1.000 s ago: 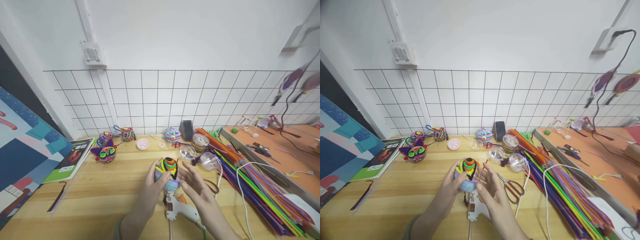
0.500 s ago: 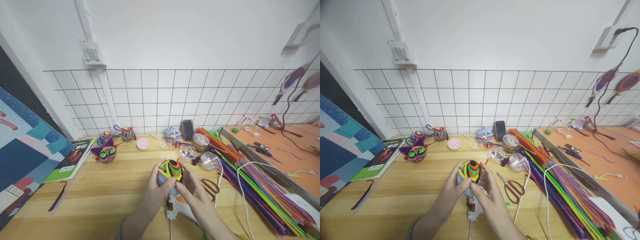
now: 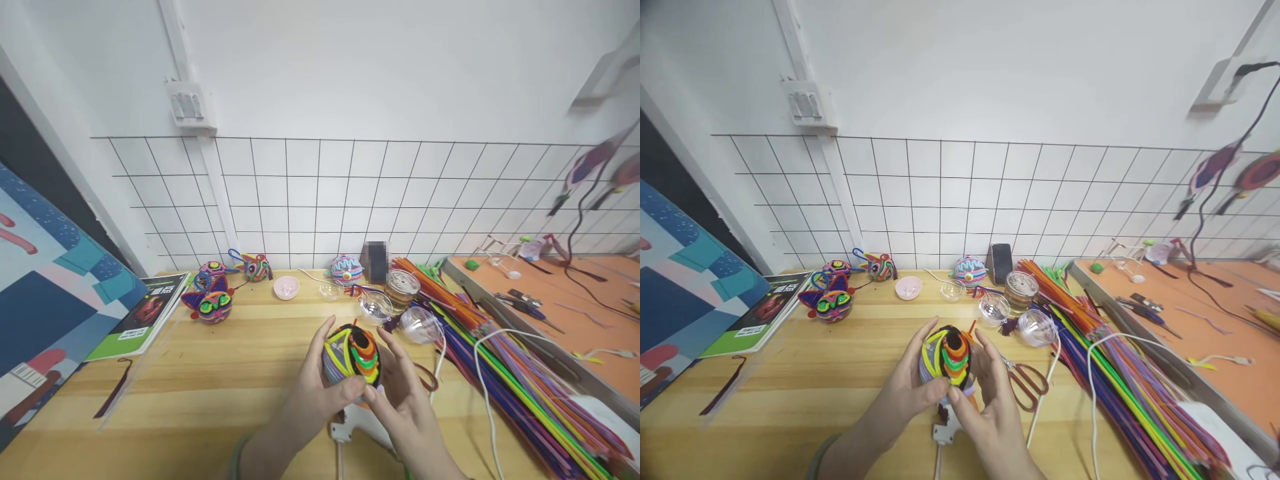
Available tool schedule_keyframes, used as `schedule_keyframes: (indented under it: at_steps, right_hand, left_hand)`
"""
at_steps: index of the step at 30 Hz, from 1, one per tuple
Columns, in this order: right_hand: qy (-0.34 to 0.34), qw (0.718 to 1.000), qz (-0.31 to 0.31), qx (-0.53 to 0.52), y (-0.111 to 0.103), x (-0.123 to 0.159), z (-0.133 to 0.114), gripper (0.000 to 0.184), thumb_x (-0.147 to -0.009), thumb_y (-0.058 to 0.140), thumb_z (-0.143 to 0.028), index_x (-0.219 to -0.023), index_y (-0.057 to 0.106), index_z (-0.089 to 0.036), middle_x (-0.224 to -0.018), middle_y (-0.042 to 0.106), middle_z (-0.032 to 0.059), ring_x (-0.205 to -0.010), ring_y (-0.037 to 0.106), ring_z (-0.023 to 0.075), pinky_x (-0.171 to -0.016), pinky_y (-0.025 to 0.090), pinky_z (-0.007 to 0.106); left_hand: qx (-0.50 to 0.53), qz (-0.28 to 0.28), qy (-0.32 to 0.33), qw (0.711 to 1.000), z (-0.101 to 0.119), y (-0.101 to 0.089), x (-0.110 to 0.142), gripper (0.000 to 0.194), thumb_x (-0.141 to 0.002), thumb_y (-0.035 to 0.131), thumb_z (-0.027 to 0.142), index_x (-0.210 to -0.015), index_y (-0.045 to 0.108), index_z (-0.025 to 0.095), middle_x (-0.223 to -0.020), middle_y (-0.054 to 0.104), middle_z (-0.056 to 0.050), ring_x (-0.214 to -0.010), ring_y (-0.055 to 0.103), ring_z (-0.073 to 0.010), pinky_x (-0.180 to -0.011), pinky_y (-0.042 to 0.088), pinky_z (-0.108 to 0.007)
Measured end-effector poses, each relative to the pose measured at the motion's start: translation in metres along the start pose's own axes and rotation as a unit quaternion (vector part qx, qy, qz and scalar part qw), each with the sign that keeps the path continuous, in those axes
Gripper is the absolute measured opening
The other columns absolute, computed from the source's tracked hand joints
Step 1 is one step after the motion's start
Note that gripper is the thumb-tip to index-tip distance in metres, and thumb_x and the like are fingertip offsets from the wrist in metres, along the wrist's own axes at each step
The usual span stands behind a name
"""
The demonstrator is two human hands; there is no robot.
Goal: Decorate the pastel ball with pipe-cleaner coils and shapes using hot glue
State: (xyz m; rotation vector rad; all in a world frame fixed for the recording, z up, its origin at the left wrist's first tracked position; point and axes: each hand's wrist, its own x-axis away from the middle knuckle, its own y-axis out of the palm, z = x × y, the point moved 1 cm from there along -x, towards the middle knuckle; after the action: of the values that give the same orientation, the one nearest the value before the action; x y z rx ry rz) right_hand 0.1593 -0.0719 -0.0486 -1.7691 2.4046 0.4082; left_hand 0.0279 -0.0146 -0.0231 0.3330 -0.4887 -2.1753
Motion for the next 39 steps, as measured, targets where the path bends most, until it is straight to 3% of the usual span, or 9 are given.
schedule_keyframes:
  at_steps: [12, 17, 20, 22, 26, 30, 33, 36, 39]
  right_hand:
    - [-0.077, 0.994, 0.078, 0.029, -0.001, 0.011, -0.001, 0.070, -0.076, 0.070, -0.043, -0.135, 0.034, -0.031, -0.140, 0.045, 0.0122, -0.133, 0.038, 0.0339, -0.107, 0.034, 0.051]
    - [-0.071, 0.994, 0.085, 0.018, -0.004, 0.007, -0.004, 0.071, -0.076, 0.072, -0.040, -0.135, 0.034, -0.032, -0.142, 0.044, 0.0109, -0.134, 0.037, 0.0319, -0.108, 0.033, 0.050]
    - [-0.039, 0.996, 0.082, -0.027, -0.006, 0.000, -0.006, 0.069, -0.075, 0.072, -0.037, -0.134, 0.037, -0.033, -0.138, 0.049, 0.0100, -0.129, 0.044, 0.0315, -0.104, 0.038, 0.049]
    - [0.005, 0.992, 0.088, -0.092, -0.007, -0.006, -0.007, 0.065, -0.076, 0.072, -0.037, -0.132, 0.040, -0.032, -0.131, 0.057, 0.0097, -0.121, 0.053, 0.0310, -0.098, 0.043, 0.047]
    - [0.094, 0.959, 0.122, -0.238, -0.012, -0.022, -0.009, 0.060, -0.077, 0.069, -0.039, -0.132, 0.047, -0.028, -0.119, 0.066, 0.0086, -0.109, 0.061, 0.0286, -0.084, 0.051, 0.041]
    - [0.156, 0.932, 0.098, -0.313, -0.023, -0.036, -0.015, 0.046, -0.078, 0.066, -0.043, -0.119, 0.061, -0.023, -0.103, 0.072, 0.0079, -0.086, 0.067, 0.0240, -0.059, 0.054, 0.030]
    - [0.193, 0.914, 0.082, -0.347, -0.027, -0.040, -0.022, 0.042, -0.077, 0.067, -0.044, -0.113, 0.064, -0.022, -0.096, 0.073, 0.0079, -0.078, 0.068, 0.0239, -0.048, 0.051, 0.027]
    - [0.196, 0.901, 0.095, -0.375, -0.024, -0.040, -0.028, 0.040, -0.078, 0.066, -0.042, -0.113, 0.064, -0.024, -0.096, 0.073, 0.0062, -0.078, 0.068, 0.0227, -0.058, 0.055, 0.031]
    - [0.195, 0.902, 0.108, -0.369, -0.016, -0.038, -0.031, 0.037, -0.079, 0.065, -0.043, -0.110, 0.065, -0.023, -0.095, 0.073, 0.0050, -0.077, 0.067, 0.0212, -0.071, 0.056, 0.038]
  left_hand:
    - [-0.003, -0.044, 0.013, 0.999, -0.003, 0.003, 0.006, 0.098, -0.065, 0.080, 0.034, -0.144, 0.024, 0.023, -0.147, 0.037, -0.017, -0.134, 0.036, -0.0313, -0.108, 0.032, -0.043]
    - [0.019, -0.009, 0.048, 0.999, 0.000, 0.003, 0.002, 0.085, -0.065, 0.076, 0.048, -0.137, 0.038, 0.024, -0.142, 0.041, -0.015, -0.129, 0.041, -0.0323, -0.102, 0.038, -0.041]
    - [0.013, 0.045, 0.019, 0.999, 0.005, 0.002, -0.001, 0.070, -0.072, 0.067, 0.054, -0.130, 0.046, 0.020, -0.127, 0.053, -0.015, -0.112, 0.054, -0.0280, -0.090, 0.045, -0.038]
    - [-0.015, 0.074, -0.010, 0.997, 0.006, 0.001, -0.002, 0.064, -0.076, 0.063, 0.054, -0.127, 0.048, 0.018, -0.103, 0.062, -0.011, -0.087, 0.061, -0.0211, -0.075, 0.048, -0.034]
    - [-0.110, 0.061, -0.047, 0.991, 0.002, -0.005, -0.009, 0.057, -0.065, 0.071, 0.055, -0.101, 0.061, 0.012, -0.060, 0.051, 0.003, -0.049, 0.045, -0.0084, -0.050, 0.037, -0.024]
    - [-0.154, 0.068, -0.043, 0.985, 0.005, -0.016, -0.015, 0.045, -0.064, 0.070, 0.057, -0.071, 0.061, 0.013, -0.048, 0.043, 0.006, -0.044, 0.035, -0.0061, -0.045, 0.028, -0.022]
    - [-0.157, 0.142, 0.002, 0.977, 0.016, -0.027, -0.019, 0.042, -0.063, 0.071, 0.054, -0.068, 0.060, 0.014, -0.047, 0.043, 0.007, -0.044, 0.035, -0.0060, -0.045, 0.027, -0.021]
    - [-0.158, 0.194, 0.023, 0.968, 0.024, -0.033, -0.021, 0.040, -0.062, 0.072, 0.052, -0.061, 0.056, 0.015, -0.046, 0.045, 0.006, -0.045, 0.036, -0.0064, -0.047, 0.028, -0.021]
    - [-0.170, 0.175, 0.018, 0.970, 0.023, -0.029, -0.021, 0.038, -0.060, 0.075, 0.050, -0.061, 0.060, 0.015, -0.051, 0.055, 0.002, -0.048, 0.041, -0.0078, -0.049, 0.032, -0.022]
